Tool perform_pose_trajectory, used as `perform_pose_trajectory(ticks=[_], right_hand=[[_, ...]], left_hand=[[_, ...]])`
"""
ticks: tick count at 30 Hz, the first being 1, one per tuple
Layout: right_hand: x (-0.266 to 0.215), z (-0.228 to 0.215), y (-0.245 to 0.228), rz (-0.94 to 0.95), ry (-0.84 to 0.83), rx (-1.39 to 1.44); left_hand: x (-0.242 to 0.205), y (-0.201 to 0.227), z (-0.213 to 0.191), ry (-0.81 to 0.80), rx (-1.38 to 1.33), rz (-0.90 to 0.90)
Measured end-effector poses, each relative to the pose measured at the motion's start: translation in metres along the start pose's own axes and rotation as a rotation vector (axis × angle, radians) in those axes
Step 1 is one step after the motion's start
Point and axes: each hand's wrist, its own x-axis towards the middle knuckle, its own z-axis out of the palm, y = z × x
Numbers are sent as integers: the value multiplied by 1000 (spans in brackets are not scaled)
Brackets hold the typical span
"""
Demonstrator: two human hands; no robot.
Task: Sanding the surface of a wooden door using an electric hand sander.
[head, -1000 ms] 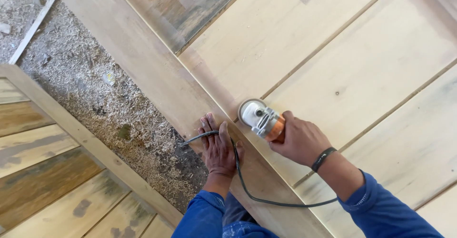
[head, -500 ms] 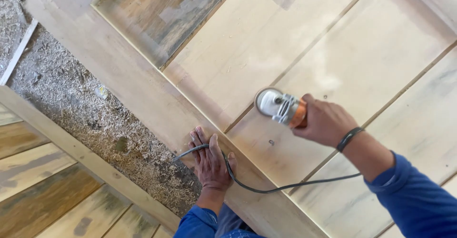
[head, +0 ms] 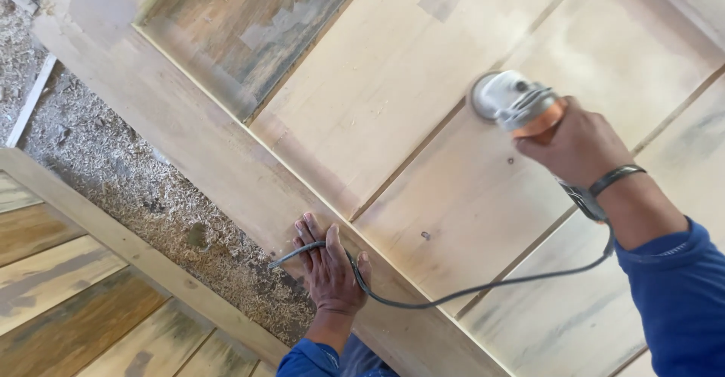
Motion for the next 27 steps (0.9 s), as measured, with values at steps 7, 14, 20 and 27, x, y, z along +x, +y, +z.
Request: perform_pose_trajectory(ticks=[7, 14, 20, 27], right_hand=[[-38, 32, -42, 13, -32, 28], [-92, 68, -106, -70, -507, -135], [-98, 68, -104, -289, -516, -226], [-76, 41, -75, -132, -495, -217]], left_hand=[[1, 2, -6, -35, -9, -25], [-1, 0, -4, -53, -26, -38], [-1, -1, -2, -48, -14, -34], [1, -1, -2, -31, -32, -31]])
